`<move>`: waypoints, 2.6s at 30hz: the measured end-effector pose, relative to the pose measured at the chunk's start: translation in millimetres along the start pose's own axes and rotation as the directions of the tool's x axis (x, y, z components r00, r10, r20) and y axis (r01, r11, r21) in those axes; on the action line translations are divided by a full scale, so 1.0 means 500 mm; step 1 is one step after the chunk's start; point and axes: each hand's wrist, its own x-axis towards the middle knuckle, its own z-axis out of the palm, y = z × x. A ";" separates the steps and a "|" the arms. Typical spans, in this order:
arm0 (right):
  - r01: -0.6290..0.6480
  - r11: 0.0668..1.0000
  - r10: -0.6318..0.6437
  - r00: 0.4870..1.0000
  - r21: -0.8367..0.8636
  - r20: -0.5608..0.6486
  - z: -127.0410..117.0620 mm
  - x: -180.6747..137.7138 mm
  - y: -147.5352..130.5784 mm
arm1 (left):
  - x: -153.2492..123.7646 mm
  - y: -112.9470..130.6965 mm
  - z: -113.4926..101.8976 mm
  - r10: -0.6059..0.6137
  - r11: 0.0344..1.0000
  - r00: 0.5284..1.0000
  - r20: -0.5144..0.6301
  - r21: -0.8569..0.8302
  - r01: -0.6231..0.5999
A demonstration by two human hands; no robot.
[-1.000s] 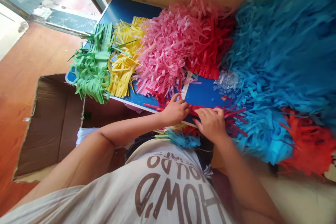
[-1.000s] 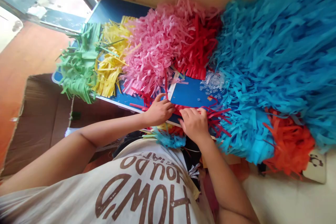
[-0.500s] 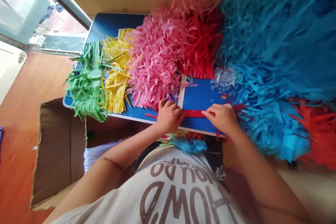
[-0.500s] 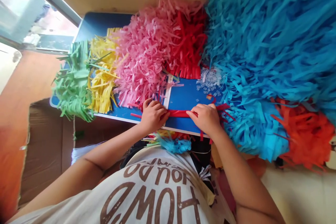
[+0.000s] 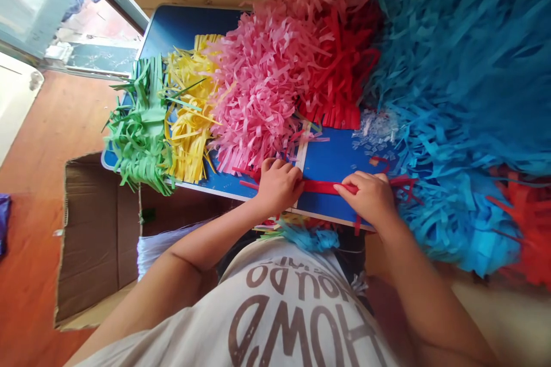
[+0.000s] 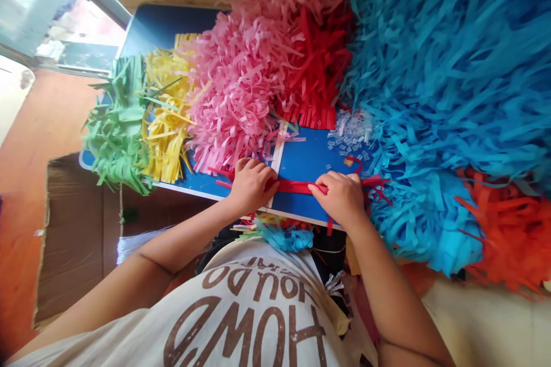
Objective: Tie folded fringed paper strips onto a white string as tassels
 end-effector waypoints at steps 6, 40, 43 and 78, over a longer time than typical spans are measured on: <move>0.199 0.965 -0.206 0.978 -0.170 -0.021 -0.030 -0.025 -0.033 | 0.012 -0.011 -0.023 0.466 0.879 0.865 0.186 0.012 -0.476; 0.040 0.996 -0.033 0.995 0.076 -0.095 -0.004 -0.062 0.033 | -0.017 -0.028 0.011 0.106 0.982 0.994 -0.024 -0.155 -0.109; 0.014 0.995 -0.006 0.996 0.094 -0.090 -0.002 -0.058 0.028 | -0.008 -0.020 0.013 0.074 0.987 0.997 -0.013 -0.144 -0.075; 0.379 0.887 -0.403 0.914 -0.265 -0.045 -0.011 -0.019 -0.026 | 0.037 0.008 -0.002 0.609 0.778 0.793 0.015 0.184 -0.601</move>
